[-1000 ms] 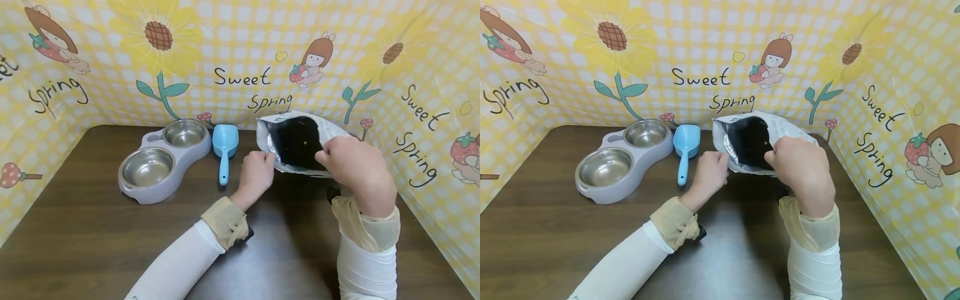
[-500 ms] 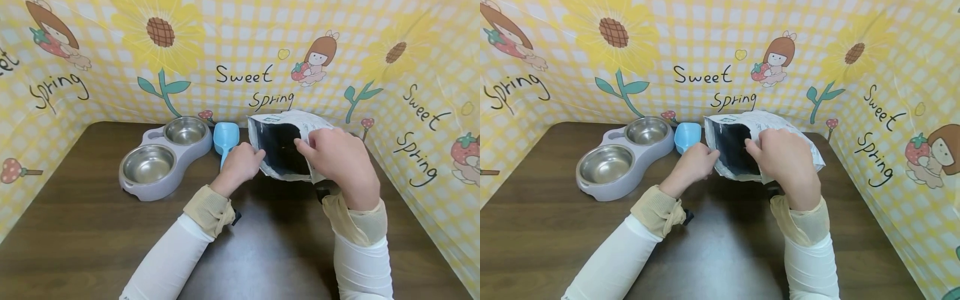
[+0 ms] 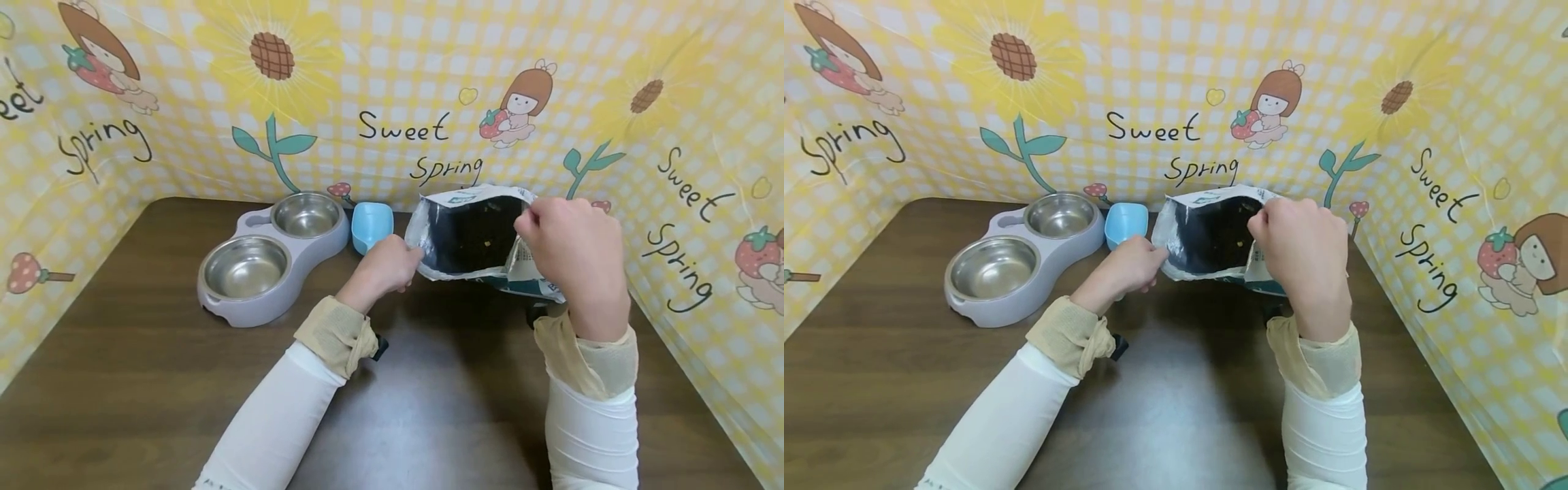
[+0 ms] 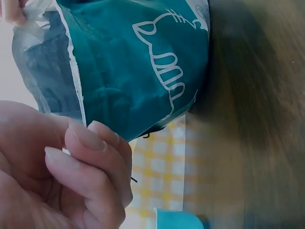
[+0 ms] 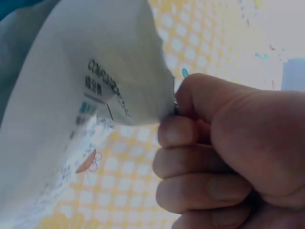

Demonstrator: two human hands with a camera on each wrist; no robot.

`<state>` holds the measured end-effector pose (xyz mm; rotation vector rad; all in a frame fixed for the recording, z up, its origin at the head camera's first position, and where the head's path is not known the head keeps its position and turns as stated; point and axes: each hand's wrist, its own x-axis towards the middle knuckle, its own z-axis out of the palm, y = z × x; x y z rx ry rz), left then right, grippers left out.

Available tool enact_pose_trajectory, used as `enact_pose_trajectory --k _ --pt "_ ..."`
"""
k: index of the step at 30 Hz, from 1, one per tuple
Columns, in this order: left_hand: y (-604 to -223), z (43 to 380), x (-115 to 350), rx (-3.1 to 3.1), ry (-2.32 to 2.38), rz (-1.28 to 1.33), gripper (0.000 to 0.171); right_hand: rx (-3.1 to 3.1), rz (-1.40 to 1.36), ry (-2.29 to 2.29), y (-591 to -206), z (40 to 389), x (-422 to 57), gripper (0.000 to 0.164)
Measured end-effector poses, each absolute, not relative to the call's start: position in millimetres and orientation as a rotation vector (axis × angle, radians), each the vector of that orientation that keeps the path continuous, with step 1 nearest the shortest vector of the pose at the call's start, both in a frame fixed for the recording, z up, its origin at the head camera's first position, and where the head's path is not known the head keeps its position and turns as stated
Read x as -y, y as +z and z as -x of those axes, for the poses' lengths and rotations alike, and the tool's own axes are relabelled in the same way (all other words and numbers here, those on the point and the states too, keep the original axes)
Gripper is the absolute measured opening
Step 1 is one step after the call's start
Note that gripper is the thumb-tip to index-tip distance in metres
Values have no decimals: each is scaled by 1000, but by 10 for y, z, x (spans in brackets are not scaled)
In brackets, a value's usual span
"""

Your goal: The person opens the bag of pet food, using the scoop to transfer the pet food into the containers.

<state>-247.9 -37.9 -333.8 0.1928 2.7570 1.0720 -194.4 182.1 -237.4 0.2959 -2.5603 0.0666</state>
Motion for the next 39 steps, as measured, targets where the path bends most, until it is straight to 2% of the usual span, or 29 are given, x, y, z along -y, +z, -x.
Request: enact_pose_trajectory --k 4,12,21,31,39 --pt "-3324 2466 384 -2711 1105 -191 52 2645 -308 108 -2379 1937 -1756 40" --pt "-3254 2410 395 -2539 1204 -155 47 2759 -370 171 -2432 2017 -1706 56" --pt "-3272 2420 409 -2500 1315 -163 46 2570 -413 135 -2475 2112 -1695 49" --pt "-3353 2476 417 -2541 1352 -176 47 2659 -429 133 -2507 2217 -1727 48" --pt "-3374 2510 428 -2715 1145 -183 50 2533 -397 73 -2473 2217 -1769 44"
